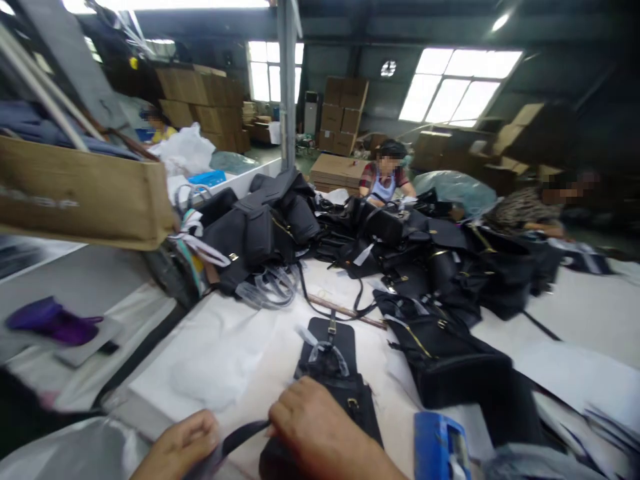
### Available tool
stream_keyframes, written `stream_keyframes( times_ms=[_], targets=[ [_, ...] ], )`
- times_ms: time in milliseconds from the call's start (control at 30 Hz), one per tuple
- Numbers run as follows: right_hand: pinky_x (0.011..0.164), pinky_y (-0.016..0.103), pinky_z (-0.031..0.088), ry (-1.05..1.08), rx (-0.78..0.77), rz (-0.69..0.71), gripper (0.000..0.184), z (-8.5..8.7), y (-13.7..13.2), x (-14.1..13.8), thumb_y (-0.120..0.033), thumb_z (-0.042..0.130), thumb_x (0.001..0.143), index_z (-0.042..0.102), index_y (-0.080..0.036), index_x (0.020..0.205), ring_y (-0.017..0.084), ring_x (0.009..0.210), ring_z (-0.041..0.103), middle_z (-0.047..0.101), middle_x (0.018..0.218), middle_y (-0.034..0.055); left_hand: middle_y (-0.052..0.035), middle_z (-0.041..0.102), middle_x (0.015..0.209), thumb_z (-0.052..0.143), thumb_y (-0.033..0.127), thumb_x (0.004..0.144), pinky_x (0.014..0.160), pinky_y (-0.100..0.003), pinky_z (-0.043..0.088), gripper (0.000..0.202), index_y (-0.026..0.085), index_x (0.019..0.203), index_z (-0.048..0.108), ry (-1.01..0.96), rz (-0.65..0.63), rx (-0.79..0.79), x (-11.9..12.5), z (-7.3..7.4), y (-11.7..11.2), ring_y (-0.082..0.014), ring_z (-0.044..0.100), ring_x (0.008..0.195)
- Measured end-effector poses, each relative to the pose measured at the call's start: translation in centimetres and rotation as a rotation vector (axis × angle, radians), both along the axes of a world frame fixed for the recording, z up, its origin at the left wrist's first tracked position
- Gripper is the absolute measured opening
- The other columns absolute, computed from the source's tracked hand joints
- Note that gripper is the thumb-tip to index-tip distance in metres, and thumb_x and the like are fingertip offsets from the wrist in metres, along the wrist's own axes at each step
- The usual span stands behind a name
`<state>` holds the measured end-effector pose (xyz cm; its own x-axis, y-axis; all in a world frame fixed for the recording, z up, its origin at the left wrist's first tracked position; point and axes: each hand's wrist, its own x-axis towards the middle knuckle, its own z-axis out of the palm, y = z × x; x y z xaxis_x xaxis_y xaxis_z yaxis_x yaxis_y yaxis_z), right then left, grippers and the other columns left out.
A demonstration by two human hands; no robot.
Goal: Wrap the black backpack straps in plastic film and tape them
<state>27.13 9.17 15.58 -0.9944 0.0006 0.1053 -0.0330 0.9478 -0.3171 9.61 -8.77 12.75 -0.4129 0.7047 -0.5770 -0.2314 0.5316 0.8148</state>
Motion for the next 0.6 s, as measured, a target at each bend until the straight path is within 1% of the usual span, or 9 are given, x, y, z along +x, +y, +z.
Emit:
stream_keyframes(
  times_ms=[67, 133, 167, 233, 333, 467, 533, 600],
  targets=[
    [0.068, 0.030, 0.033, -0.013, -0.053, -0.004, 0.015, 1.6, 0.4, 0.1, -0.029, 0.046, 0.093, 0.054, -0.019, 0.086, 0.016, 0.075, 0.057, 0.065, 0.081, 0.0019, 0.0037, 0.054, 0.058, 0.063, 0.051, 0.072, 0.055, -0.023, 0.036, 0.035, 0.019, 0.067, 0.050, -0.056, -0.006, 0.027, 0.6, 1.6, 0.3, -0.0124, 0.049, 0.056],
    [0.066, 0.030, 0.031, -0.030, -0.085, 0.022, 0.015, 2.7, 0.9, 0.1, -0.028, 0.045, 0.094, 0.054, -0.020, 0.086, 0.016, 0.074, 0.055, 0.065, 0.080, 0.0008, 0.0024, 0.058, 0.059, 0.062, 0.046, 0.075, 0.053, -0.022, 0.033, 0.031, 0.018, 0.071, 0.050, -0.084, 0.019, 0.037, 1.1, 2.8, 0.7, -0.0113, 0.049, 0.053],
    [0.066, 0.030, 0.031, -0.033, -0.089, 0.037, 0.016, 3.0, 1.1, 0.2, -0.029, 0.045, 0.094, 0.055, -0.021, 0.086, 0.016, 0.073, 0.055, 0.064, 0.079, 0.0005, 0.0022, 0.058, 0.059, 0.061, 0.045, 0.076, 0.052, -0.022, 0.031, 0.030, 0.017, 0.072, 0.051, -0.084, 0.026, 0.052, 1.3, 3.2, 0.9, -0.0105, 0.047, 0.052],
    [0.067, 0.031, 0.029, -0.032, -0.073, 0.062, 0.018, 3.4, 1.3, 0.1, -0.029, 0.044, 0.094, 0.056, -0.021, 0.085, 0.015, 0.072, 0.054, 0.063, 0.077, 0.0002, 0.0021, 0.058, 0.059, 0.060, 0.043, 0.077, 0.051, -0.021, 0.029, 0.029, 0.016, 0.072, 0.051, -0.073, 0.014, 0.091, 1.5, 3.4, 1.3, -0.0092, 0.045, 0.051],
    [0.065, 0.032, 0.028, -0.014, -0.013, 0.085, 0.018, 2.9, 0.7, -0.4, -0.031, 0.046, 0.094, 0.057, -0.021, 0.084, 0.016, 0.070, 0.052, 0.062, 0.074, 0.0002, 0.0031, 0.055, 0.058, 0.061, 0.041, 0.078, 0.051, -0.021, 0.028, 0.028, 0.015, 0.071, 0.052, -0.050, -0.048, 0.135, 2.0, 2.7, 1.8, -0.0081, 0.042, 0.051],
    [0.065, 0.032, 0.028, 0.016, 0.078, 0.104, 0.014, 0.9, -0.6, -1.3, -0.028, 0.048, 0.093, 0.054, -0.019, 0.084, 0.017, 0.072, 0.050, 0.060, 0.076, 0.0016, 0.0045, 0.051, 0.056, 0.064, 0.037, 0.076, 0.049, -0.021, 0.025, 0.026, 0.015, 0.068, 0.052, -0.042, -0.078, 0.147, 2.7, 1.1, 2.5, -0.0076, 0.041, 0.050],
    [0.065, 0.032, 0.028, 0.018, 0.090, 0.111, 0.013, 0.0, -1.1, -1.3, -0.026, 0.048, 0.093, 0.053, -0.019, 0.083, 0.017, 0.072, 0.050, 0.060, 0.077, 0.0017, 0.0043, 0.052, 0.055, 0.065, 0.034, 0.075, 0.049, -0.021, 0.026, 0.025, 0.015, 0.065, 0.052, -0.048, -0.077, 0.146, 2.8, 0.5, 2.6, -0.0077, 0.041, 0.050],
    [0.066, 0.032, 0.029, 0.008, 0.058, 0.107, 0.015, -0.6, -1.3, -1.0, -0.030, 0.046, 0.094, 0.052, -0.019, 0.085, 0.017, 0.072, 0.050, 0.060, 0.079, 0.0010, 0.0027, 0.056, 0.055, 0.061, 0.031, 0.076, 0.051, -0.022, 0.030, 0.021, 0.015, 0.066, 0.052, -0.082, -0.076, 0.142, 2.7, 0.1, 2.6, -0.0088, 0.045, 0.050]
  ],
)
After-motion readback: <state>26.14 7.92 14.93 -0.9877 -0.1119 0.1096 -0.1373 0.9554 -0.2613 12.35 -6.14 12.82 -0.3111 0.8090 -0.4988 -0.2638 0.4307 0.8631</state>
